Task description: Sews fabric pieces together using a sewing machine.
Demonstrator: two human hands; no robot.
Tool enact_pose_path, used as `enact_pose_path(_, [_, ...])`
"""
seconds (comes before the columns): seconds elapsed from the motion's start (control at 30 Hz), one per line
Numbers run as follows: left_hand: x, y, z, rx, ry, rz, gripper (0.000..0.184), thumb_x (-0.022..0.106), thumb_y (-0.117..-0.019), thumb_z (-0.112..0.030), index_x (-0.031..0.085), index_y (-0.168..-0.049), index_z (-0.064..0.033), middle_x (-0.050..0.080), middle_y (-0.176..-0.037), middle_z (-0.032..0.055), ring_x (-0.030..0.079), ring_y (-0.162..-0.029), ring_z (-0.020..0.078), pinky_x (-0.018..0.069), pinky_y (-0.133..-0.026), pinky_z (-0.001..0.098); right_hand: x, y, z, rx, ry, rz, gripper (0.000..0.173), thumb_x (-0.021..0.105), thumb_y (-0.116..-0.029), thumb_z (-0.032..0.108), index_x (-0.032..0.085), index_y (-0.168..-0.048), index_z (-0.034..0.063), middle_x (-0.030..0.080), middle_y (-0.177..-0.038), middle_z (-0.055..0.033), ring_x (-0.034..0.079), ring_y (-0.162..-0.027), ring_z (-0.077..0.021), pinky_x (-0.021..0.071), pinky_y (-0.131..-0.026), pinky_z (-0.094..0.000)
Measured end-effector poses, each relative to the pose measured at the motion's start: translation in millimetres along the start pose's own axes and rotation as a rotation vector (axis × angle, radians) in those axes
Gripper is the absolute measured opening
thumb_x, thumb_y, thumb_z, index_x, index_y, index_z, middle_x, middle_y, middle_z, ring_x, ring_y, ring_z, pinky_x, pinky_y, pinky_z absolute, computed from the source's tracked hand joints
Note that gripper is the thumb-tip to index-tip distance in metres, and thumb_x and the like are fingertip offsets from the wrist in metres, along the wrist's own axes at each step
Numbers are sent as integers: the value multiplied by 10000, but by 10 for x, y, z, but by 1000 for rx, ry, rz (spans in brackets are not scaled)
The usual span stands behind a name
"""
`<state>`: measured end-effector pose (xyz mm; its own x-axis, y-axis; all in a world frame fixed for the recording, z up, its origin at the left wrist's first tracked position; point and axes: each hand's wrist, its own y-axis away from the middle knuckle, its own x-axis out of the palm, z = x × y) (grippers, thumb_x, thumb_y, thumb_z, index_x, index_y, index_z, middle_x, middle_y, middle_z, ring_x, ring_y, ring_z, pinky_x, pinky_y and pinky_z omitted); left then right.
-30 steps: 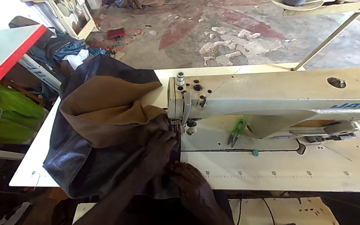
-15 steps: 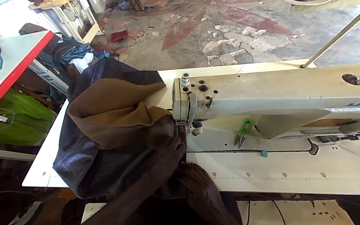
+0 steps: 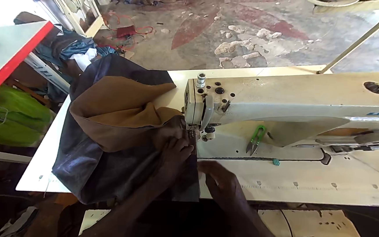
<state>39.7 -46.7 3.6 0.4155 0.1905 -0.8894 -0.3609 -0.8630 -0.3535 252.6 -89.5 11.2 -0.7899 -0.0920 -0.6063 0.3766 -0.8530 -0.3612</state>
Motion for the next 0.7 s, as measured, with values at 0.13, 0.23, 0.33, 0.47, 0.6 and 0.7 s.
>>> enact_pose_path(0.13, [-17,-10,-23,9,-14,-1,183,640,-980,-171,758,-1119,-187,659,-1083,32,605,-1074,243,515,-906,440,33,-360,-279,-65,180,-41,283,704,-951,300,744,-1192,157,673,-1103,-28,659,-978,-159,591,-818,-339])
enact_pose_path(0.23, [-61,-10,-9,6,-33,-37,162,632,-984,-193,758,-1087,-195,660,-1078,18,603,-1071,232,502,-894,438,83,-542,-382,-137,213,-47,163,675,-970,250,785,-1061,171,671,-972,-9,655,-896,-148,580,-743,-307])
enact_pose_path(0.33, [-123,29,94,0,-33,-48,190,620,-993,-213,761,-1119,-227,663,-1168,-8,580,-1149,235,479,-951,465,62,-568,-437,-141,156,-22,149,657,-977,229,789,-1011,169,679,-955,9,657,-902,-116,574,-747,-282])
enact_pose_path(0.47, [-159,51,207,93,9,3,194,611,-980,-162,769,-1074,-224,682,-1087,-16,615,-1080,209,491,-923,451,13,-565,-454,-143,115,23,153,661,-973,236,795,-1013,174,664,-950,20,639,-883,-97,561,-740,-264])
enact_pose_path(0.6, [-235,42,217,99,44,47,183,612,-994,-169,760,-1086,-223,665,-1063,-7,604,-1058,207,490,-932,446,0,-577,-474,-127,107,60,157,655,-964,233,793,-1011,174,661,-950,30,634,-892,-89,561,-747,-266])
enact_pose_path(0.7, [-227,59,182,107,27,41,227,621,-966,-119,759,-1099,-240,664,-1049,-5,605,-1038,212,495,-911,440,-15,-584,-473,-145,108,52,166,650,-961,241,792,-1019,176,661,-945,38,632,-885,-79,559,-742,-258])
